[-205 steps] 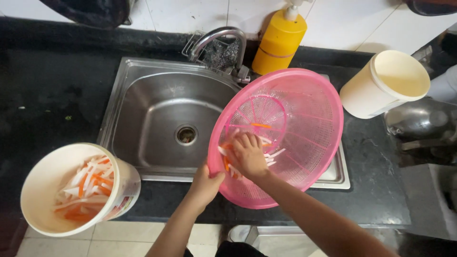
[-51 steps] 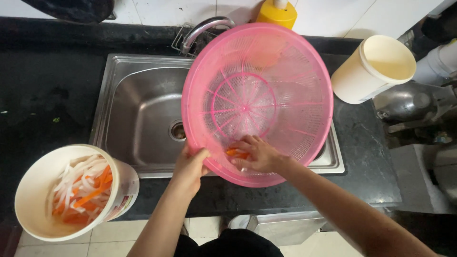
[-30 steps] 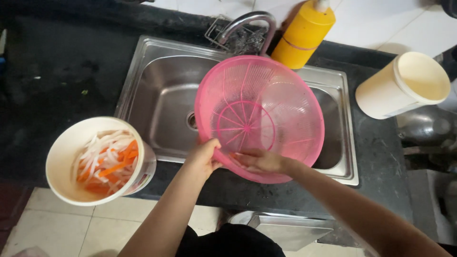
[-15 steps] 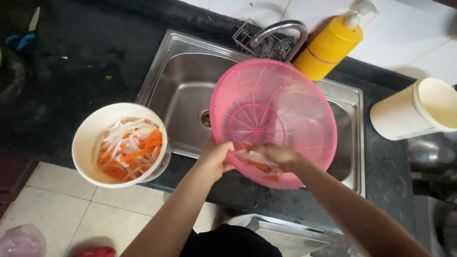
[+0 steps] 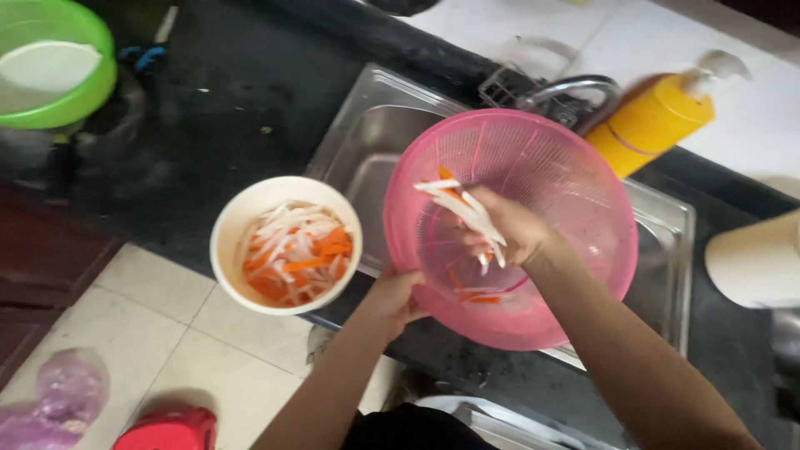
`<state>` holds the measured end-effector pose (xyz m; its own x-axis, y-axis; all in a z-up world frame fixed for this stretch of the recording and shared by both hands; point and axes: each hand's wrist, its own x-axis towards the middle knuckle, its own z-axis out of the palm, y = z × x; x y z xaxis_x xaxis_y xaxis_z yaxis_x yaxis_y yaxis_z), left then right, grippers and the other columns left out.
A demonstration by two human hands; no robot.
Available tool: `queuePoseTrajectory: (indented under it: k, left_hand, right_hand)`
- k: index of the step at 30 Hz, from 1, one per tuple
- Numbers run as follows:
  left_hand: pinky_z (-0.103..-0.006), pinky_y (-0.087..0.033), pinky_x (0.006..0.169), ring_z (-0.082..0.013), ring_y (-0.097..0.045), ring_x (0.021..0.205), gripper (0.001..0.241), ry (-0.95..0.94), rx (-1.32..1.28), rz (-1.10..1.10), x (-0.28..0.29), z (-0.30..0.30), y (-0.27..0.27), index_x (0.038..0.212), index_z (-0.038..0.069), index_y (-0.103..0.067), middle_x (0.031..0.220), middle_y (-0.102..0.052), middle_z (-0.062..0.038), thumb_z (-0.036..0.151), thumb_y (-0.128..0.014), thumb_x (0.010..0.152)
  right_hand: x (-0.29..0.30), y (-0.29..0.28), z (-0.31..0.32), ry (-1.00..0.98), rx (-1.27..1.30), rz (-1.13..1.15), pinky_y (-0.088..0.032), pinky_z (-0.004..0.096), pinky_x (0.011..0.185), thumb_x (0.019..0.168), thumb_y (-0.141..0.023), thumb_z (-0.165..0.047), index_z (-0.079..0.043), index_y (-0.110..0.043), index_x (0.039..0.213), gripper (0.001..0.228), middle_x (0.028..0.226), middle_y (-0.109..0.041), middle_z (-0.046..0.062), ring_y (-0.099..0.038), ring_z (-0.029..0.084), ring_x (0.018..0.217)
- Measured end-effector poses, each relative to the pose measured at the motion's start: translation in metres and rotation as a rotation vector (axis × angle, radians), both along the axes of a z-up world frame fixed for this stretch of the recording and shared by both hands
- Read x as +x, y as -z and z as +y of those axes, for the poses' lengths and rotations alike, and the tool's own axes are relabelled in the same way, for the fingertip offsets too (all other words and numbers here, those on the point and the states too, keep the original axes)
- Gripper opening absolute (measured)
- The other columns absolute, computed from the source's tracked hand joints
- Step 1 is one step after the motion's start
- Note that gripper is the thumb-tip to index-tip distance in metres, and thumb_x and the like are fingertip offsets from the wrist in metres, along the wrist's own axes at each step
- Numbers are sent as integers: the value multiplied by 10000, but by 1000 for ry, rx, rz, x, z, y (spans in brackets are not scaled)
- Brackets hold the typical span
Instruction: Rinse a plastic container and transfer sliced carrots and radishes into it from a strainer, then pour water from a pot over them.
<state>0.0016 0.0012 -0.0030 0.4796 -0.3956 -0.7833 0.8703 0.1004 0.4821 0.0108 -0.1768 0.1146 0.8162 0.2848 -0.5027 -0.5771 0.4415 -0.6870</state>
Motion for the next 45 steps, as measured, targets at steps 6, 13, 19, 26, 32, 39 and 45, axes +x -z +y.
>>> queuePoseTrajectory:
  k: [6,13,19,26,32,39,45]
  left_hand:
    - [-532,-513,774,-409,-587,991,769,-94,-32,41,2,10,-62,1407,217,-268,1218,-457,-210,133,-640,740]
    - [-523,-505,851,-396,-532,1073,796,-52,36,68,2,20,-81,1462,227,-156,1358,-337,-196,167,-576,789]
    - [-559,-560,740,-480,-521,1048,805,1,77,21,4,11,-24,1417,266,-297,1326,-382,-173,54,-608,705]
    - [-600,-533,686,-513,-477,1068,757,-59,106,-35,3,11,-16,1346,204,-421,1326,-366,-191,23,-666,652]
    - [-556,-553,697,-419,-520,1024,708,-51,61,-141,-2,6,-49,1325,125,-457,1216,-421,-203,7,-620,646]
    - [-547,-545,712,-430,-544,1041,681,-14,103,-233,-8,-1,-76,1316,107,-463,1203,-461,-231,31,-618,657]
    - [-550,-537,723,-456,-552,1027,658,7,40,-242,-11,-3,-61,1311,63,-454,1174,-460,-257,23,-612,673]
  right_hand:
    - [58,-46,114,-195,-186,-50,-221,191,239,826,-497,-472,-91,-457,709,400,428,-339,-33,-270,55,270]
    - [70,-13,180,-301,-835,-213,-489,330,896,775,-473,-651,-194,-695,1003,557,1025,-688,44,-652,196,991]
    - [41,-35,113,104,-701,-298,-554,416,775,874,-528,-233,-26,-616,1100,318,987,-680,195,-685,316,866]
    - [-39,100,-37,138,-1226,-84,-534,375,614,865,-529,-333,-78,-674,964,310,873,-678,171,-665,315,750]
    - [-105,159,-55,-191,-1808,-76,-377,496,963,735,-670,-382,-158,-533,1217,549,1145,-521,203,-564,410,1033]
    - [-112,183,-49,37,-1468,-38,-577,390,683,679,-775,-158,-75,-441,1241,659,1074,-490,213,-668,375,813]
    - [-86,164,-9,-2,-1495,-178,-577,320,682,650,-769,-292,-254,-555,1190,582,1044,-626,38,-683,199,841]
